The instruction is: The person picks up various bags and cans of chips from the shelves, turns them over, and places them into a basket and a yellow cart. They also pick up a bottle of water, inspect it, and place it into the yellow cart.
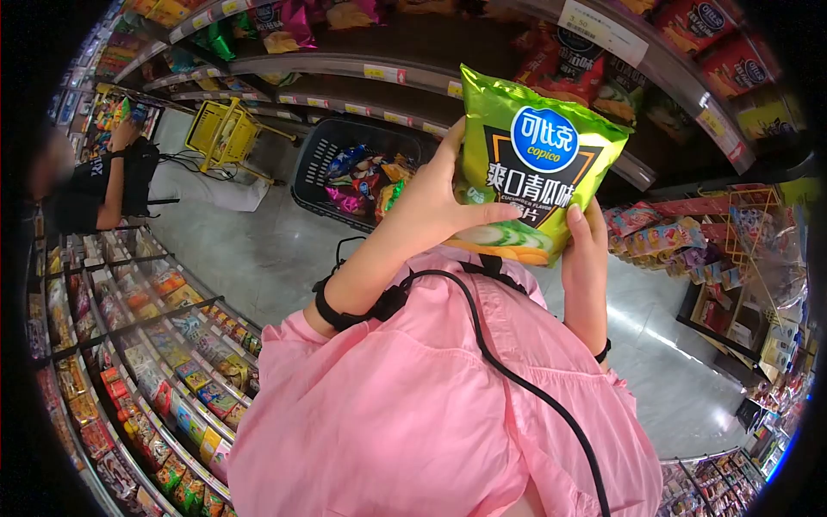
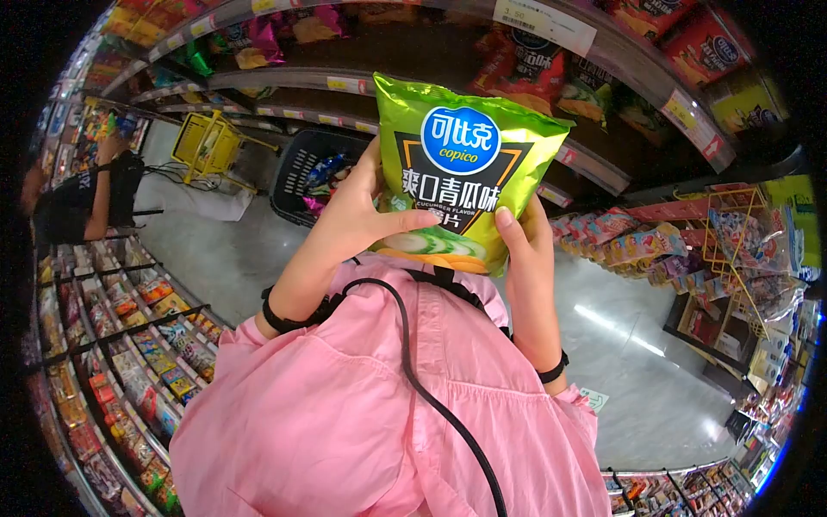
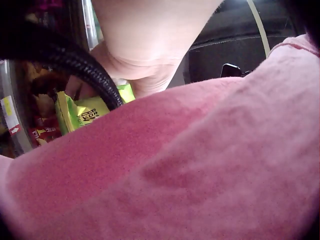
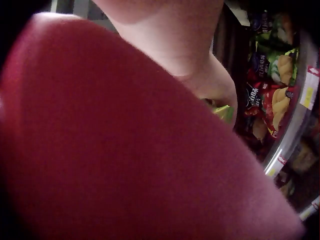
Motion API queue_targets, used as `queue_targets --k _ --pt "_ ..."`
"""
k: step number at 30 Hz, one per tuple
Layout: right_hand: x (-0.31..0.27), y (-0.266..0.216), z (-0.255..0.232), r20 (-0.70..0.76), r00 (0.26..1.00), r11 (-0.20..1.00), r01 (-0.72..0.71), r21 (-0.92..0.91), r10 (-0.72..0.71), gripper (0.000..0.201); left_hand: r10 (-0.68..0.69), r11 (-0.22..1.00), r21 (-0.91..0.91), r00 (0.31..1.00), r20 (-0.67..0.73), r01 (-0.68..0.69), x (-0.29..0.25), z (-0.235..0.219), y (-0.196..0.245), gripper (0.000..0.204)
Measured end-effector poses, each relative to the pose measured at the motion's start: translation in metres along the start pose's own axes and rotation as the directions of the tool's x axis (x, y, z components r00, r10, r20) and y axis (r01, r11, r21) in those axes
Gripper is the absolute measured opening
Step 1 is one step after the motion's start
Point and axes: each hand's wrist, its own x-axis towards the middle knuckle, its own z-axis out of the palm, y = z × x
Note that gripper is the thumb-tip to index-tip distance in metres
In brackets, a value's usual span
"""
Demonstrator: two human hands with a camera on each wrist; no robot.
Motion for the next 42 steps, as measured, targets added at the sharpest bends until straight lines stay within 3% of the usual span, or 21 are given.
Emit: queue_targets --k 9,19,23,24,29,30,31,33,34,37,38,41,42 --pt "0.014 0.012 -0.019 0.011 0.997 0.996 -0.077 -0.038 0.078 0.042 0.076 0.988 0.133 0.997 0.035 -0.08 0.005 0.009 -0.003 0.087" --pt "0.03 0.021 -0.019 0.056 0.984 0.98 -0.162 -0.111 0.169 0.039 -0.051 0.997 -0.054 0.998 0.022 0.052 0.009 0.003 -0.022 0.088" --pt "0.037 0.035 0.01 0.061 0.982 0.973 -0.169 -0.16 0.181 0.038 -0.041 0.994 -0.098 0.999 0.014 0.042 0.005 -0.029 -0.034 0.085" --pt "0.038 0.026 -0.016 0.053 0.979 0.969 -0.184 -0.166 0.195 0.037 -0.049 0.992 -0.116 0.999 0.012 0.05 0.012 -0.003 -0.034 0.085" --pt "0.05 0.052 0.024 0.021 0.98 0.944 -0.183 -0.275 0.197 0.036 -0.091 0.935 -0.34 0.995 0.045 0.101 0.017 -0.054 -0.058 0.083" --pt "0.053 0.061 0.035 0.046 0.978 0.938 -0.18 -0.295 0.202 0.042 -0.077 0.92 -0.386 0.997 -0.01 0.067 0.018 -0.069 -0.069 0.081" --pt "0.053 0.061 0.012 0.085 0.978 0.944 -0.159 -0.288 0.191 0.045 -0.118 0.895 -0.433 0.993 0.006 0.109 0.023 -0.05 -0.069 0.079" --pt "0.06 0.083 0.032 0.17 0.972 0.95 -0.109 -0.292 0.164 0.054 -0.184 0.826 -0.536 0.982 0.034 0.173 0.024 -0.083 -0.077 0.077" --pt "0.064 0.093 0.039 0.239 0.952 0.945 -0.11 -0.307 0.189 0.067 -0.198 0.805 -0.566 0.98 0.024 0.177 0.025 -0.095 -0.092 0.071" --pt "0.065 0.103 0.074 0.283 0.886 0.863 -0.211 -0.46 0.367 0.075 -0.333 0.743 -0.613 0.943 0.013 0.27 0.019 -0.126 -0.116 0.07" --pt "0.063 0.112 0.051 0.289 0.866 0.864 -0.263 -0.428 0.407 0.072 -0.37 0.724 -0.615 0.928 0.034 0.311 0.015 -0.111 -0.123 0.063" --pt "0.079 0.158 0.087 0.262 0.711 0.726 -0.49 -0.482 0.653 0.062 -0.413 0.697 -0.637 0.911 0.021 0.33 0.004 -0.156 -0.155 0.071" --pt "0.081 0.178 0.103 0.27 0.724 0.752 -0.499 -0.432 0.635 0.057 -0.414 0.685 -0.643 0.909 0.043 0.342 0.0 -0.173 -0.168 0.071"
